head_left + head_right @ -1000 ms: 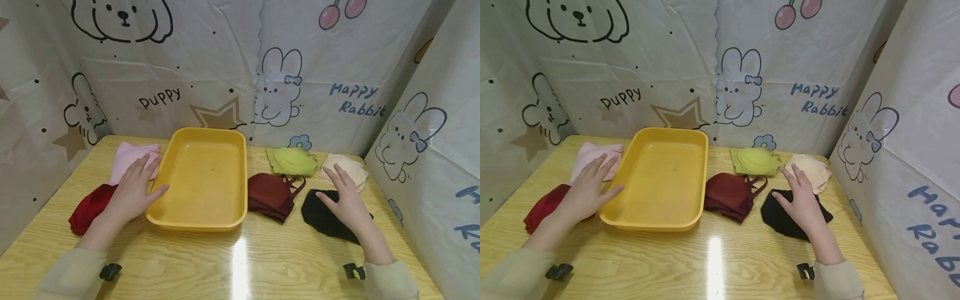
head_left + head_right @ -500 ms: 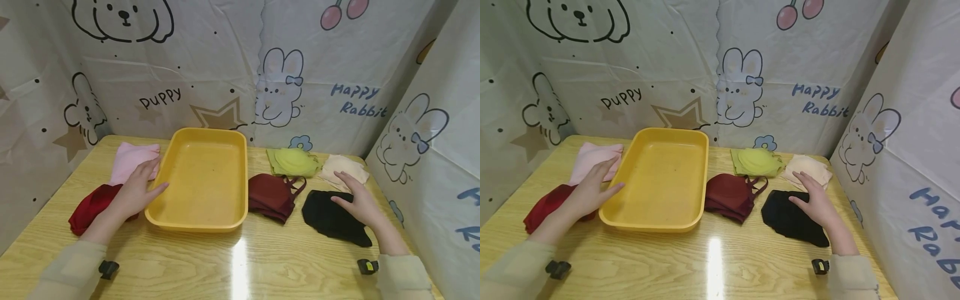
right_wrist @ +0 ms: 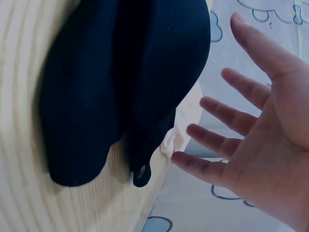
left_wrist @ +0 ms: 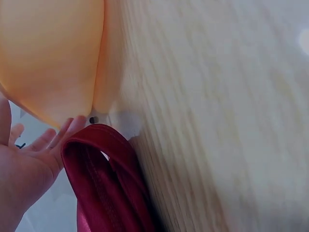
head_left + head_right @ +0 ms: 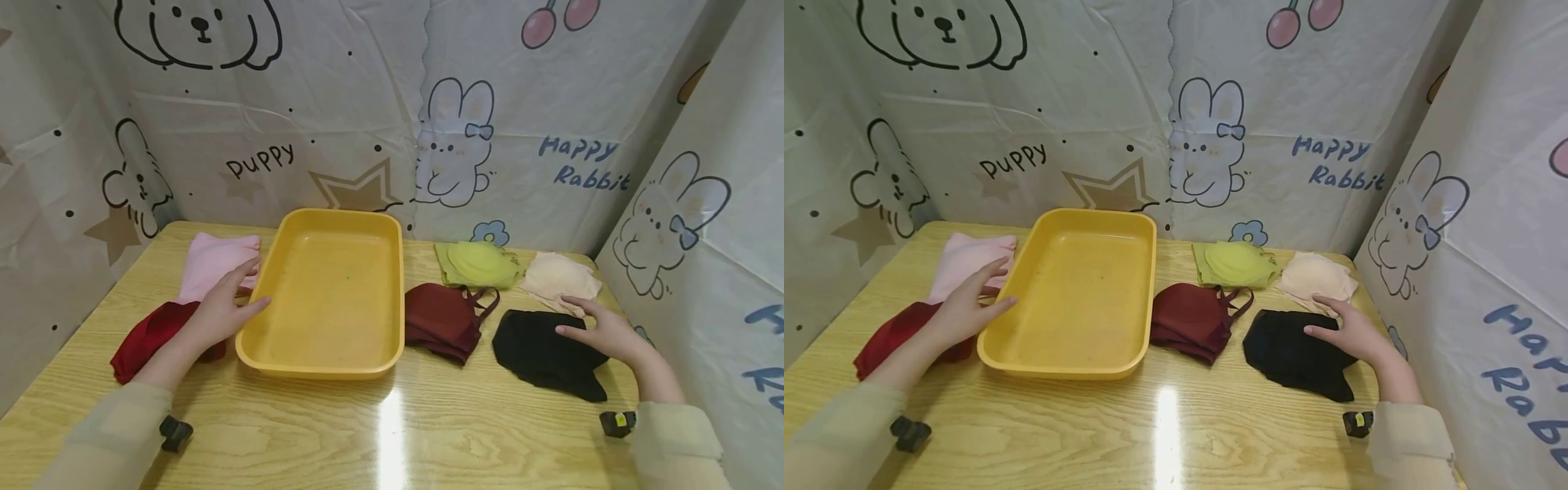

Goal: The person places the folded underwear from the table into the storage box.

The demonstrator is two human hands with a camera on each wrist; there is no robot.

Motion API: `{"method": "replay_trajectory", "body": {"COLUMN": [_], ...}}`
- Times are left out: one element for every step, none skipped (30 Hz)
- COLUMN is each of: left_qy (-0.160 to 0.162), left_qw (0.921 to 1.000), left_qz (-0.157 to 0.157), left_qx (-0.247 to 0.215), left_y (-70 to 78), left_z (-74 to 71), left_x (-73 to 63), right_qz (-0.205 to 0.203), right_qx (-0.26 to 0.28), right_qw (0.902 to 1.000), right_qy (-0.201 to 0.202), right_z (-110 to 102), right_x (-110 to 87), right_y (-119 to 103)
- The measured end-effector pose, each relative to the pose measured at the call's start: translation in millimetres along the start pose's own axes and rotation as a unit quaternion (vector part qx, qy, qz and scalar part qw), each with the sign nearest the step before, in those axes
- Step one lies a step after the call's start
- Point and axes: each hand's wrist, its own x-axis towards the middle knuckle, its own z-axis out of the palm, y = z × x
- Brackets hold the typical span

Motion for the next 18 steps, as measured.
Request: {"method": "replay_trajectory", "body": {"left_qy": [0.0,0.0,-0.001,-0.001,-0.003,-0.004,-0.005,-0.007,-0.008,-0.009,-0.011,-0.012,-0.012,-0.013,-0.012,-0.012,-0.012,-0.013], "left_qw": [1.0,0.9999,0.9999,0.9998,0.9998,0.9998,0.9998,0.9997,0.9997,0.9997,0.9997,0.9996,0.9995,0.9994,0.9993,0.9993,0.9993,0.9992], "left_qz": [0.001,0.0,-0.001,-0.002,-0.003,-0.005,-0.006,-0.008,-0.009,-0.011,-0.014,-0.017,-0.02,-0.022,-0.024,-0.026,-0.027,-0.03], "left_qx": [-0.006,-0.011,-0.016,-0.019,-0.019,-0.019,-0.019,-0.02,-0.021,-0.02,-0.02,-0.022,-0.023,-0.025,-0.025,-0.024,-0.024,-0.025], "left_y": [-0.7,-2.1,-2.5,-2.8,-3.0,-3.1,-3.0,-3.1,-2.8,-2.9,-3.0,-3.2,-3.5,-3.9,-3.8,-4.1,-4.4,-4.7], "left_z": [0.2,0.6,0.8,1.1,1.4,1.6,1.8,2.0,2.2,2.4,2.5,2.7,2.9,3.1,3.2,3.4,3.5,3.7], "left_x": [1.7,3.6,5.1,6.4,7.6,8.8,9.7,10.4,10.9,11.4,11.8,12.2,12.7,13.2,13.5,13.9,14.3,14.7], "right_qz": [0.005,0.01,0.013,0.015,0.015,0.015,0.013,0.011,0.009,0.006,0.004,0.003,0.002,0.002,0.002,0.001,0.001,0.0], "right_qx": [0.004,0.006,0.009,0.014,0.019,0.026,0.033,0.039,0.045,0.051,0.055,0.058,0.06,0.06,0.06,0.061,0.062,0.063], "right_qw": [1.0,0.9998,0.9997,0.9995,0.9992,0.9989,0.9986,0.9982,0.9978,0.9972,0.9967,0.9963,0.9959,0.9957,0.9956,0.9954,0.9953,0.9952], "right_qy": [-0.007,-0.013,-0.019,-0.025,-0.03,-0.035,-0.039,-0.044,-0.049,-0.054,-0.059,-0.063,-0.067,-0.07,-0.072,-0.074,-0.074,-0.075], "right_z": [-0.3,-0.6,-0.7,-0.8,-0.8,-0.8,-0.7,-0.7,-0.5,-0.3,0.0,0.4,0.9,1.3,1.8,2.2,2.8,3.4], "right_x": [0.7,1.2,1.8,2.2,2.8,3.4,4.1,4.8,5.7,6.7,7.8,9.0,10.2,11.3,12.3,13.2,13.9,14.3], "right_y": [1.8,3.7,5.1,6.6,8.4,10.1,11.9,13.6,15.1,16.6,18.1,19.4,20.5,21.5,22.5,23.2,23.8,24.1]}}
